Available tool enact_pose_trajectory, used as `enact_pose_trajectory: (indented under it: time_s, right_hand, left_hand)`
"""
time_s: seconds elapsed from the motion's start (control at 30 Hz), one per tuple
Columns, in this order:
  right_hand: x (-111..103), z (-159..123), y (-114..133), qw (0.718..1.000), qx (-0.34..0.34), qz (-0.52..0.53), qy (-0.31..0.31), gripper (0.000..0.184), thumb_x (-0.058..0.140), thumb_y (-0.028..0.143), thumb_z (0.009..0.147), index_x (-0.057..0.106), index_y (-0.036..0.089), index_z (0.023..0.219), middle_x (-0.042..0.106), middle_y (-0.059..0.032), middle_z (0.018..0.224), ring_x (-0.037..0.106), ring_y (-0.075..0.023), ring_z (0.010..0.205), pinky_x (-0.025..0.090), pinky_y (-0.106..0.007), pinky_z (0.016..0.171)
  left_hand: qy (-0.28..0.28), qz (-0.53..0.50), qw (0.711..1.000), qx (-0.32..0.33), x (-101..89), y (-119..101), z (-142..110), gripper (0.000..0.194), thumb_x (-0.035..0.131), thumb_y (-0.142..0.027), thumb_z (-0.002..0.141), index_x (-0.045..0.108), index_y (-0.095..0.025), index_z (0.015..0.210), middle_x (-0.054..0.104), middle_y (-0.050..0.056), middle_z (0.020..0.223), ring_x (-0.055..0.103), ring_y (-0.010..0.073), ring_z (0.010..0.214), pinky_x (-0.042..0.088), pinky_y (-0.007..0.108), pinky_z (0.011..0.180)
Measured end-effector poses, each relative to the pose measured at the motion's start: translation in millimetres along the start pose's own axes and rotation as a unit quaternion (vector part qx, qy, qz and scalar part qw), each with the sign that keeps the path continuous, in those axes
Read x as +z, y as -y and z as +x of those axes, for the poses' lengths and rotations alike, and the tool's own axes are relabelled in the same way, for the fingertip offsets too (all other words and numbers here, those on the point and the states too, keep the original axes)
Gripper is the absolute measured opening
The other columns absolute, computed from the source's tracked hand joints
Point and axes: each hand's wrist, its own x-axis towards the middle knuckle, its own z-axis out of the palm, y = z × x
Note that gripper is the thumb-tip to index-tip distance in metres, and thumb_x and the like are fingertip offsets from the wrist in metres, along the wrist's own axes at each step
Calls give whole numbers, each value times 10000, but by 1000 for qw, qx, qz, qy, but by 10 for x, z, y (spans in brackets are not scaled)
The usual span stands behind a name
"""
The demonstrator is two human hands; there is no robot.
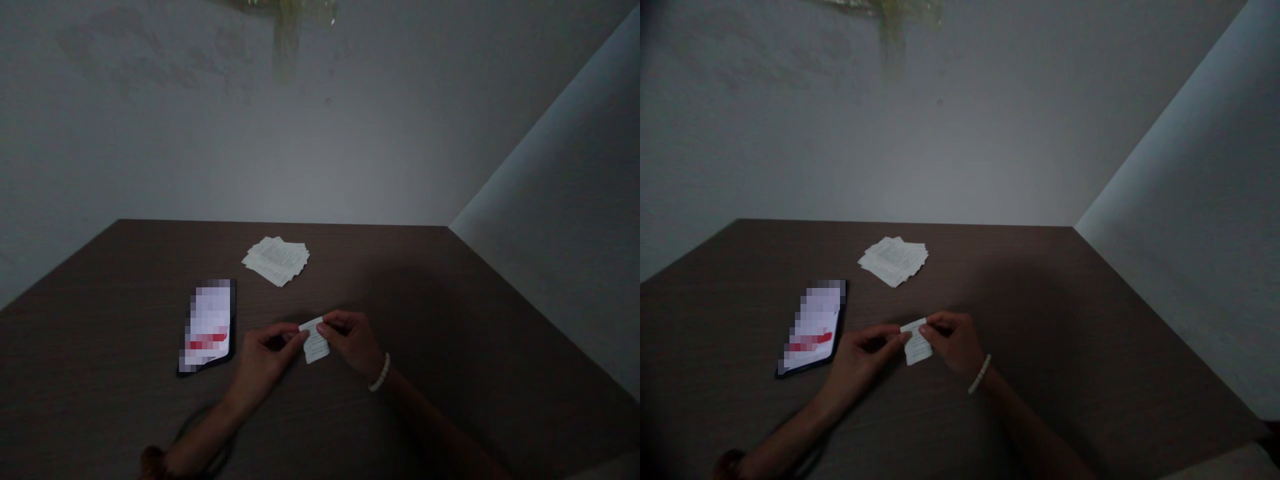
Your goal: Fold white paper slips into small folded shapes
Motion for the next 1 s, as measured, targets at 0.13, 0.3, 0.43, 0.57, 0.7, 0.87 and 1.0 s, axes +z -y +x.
enact_pose_trajectory:
  time_s: [0.13,0.3,0.43,0.57,0.7,0.87,1.0]
  right_hand:
    - [-2,-4,5,1000,-8,-10,5,161,719,320,702,692,167,743,714,-28,693,660,-168,622,515,-267,582]
    - [-12,-8,30,1000,-6,-3,12,153,711,306,702,695,159,742,701,-24,674,637,-154,600,496,-260,580]
    - [-11,-7,50,1000,-11,-11,17,172,685,329,732,703,158,742,672,-7,627,597,-128,553,465,-237,538]
    - [-8,-4,44,1000,-13,-22,17,168,685,326,734,709,160,736,681,-10,634,606,-130,562,472,-239,546]
    - [-9,0,21,1000,-10,-10,16,167,692,328,728,712,162,735,693,-13,646,621,-136,572,481,-244,552]
    - [-14,3,0,1000,-10,-10,20,157,708,316,712,716,161,732,709,-19,665,641,-144,590,492,-251,573]
    - [-16,1,-11,1000,-10,1,23,141,713,304,710,718,166,738,717,-20,678,650,-145,595,498,-251,577]
  left_hand:
    - [-10,-2,1000,-6,1,-16,-1,276,678,-418,727,735,-153,778,696,46,693,616,180,658,471,248,601]
    - [-3,1,1000,2,2,-15,4,273,667,-407,735,733,-144,762,673,42,660,591,166,620,459,240,576]
    - [8,-8,1000,0,-2,-18,6,271,661,-402,744,732,-141,753,677,47,665,595,161,612,465,237,572]
    - [20,-8,1000,5,-7,-6,13,269,661,-408,750,726,-147,766,684,50,674,603,165,627,472,243,591]
    - [22,-13,1000,2,-1,14,17,275,665,-415,742,723,-146,753,680,53,667,598,165,620,468,242,573]
    - [27,-22,999,-22,4,10,28,293,668,-415,731,724,-129,765,689,68,678,605,170,622,465,233,559]
    - [30,-27,999,-21,1,0,41,291,674,-404,726,727,-122,777,699,76,696,609,169,623,470,236,575]
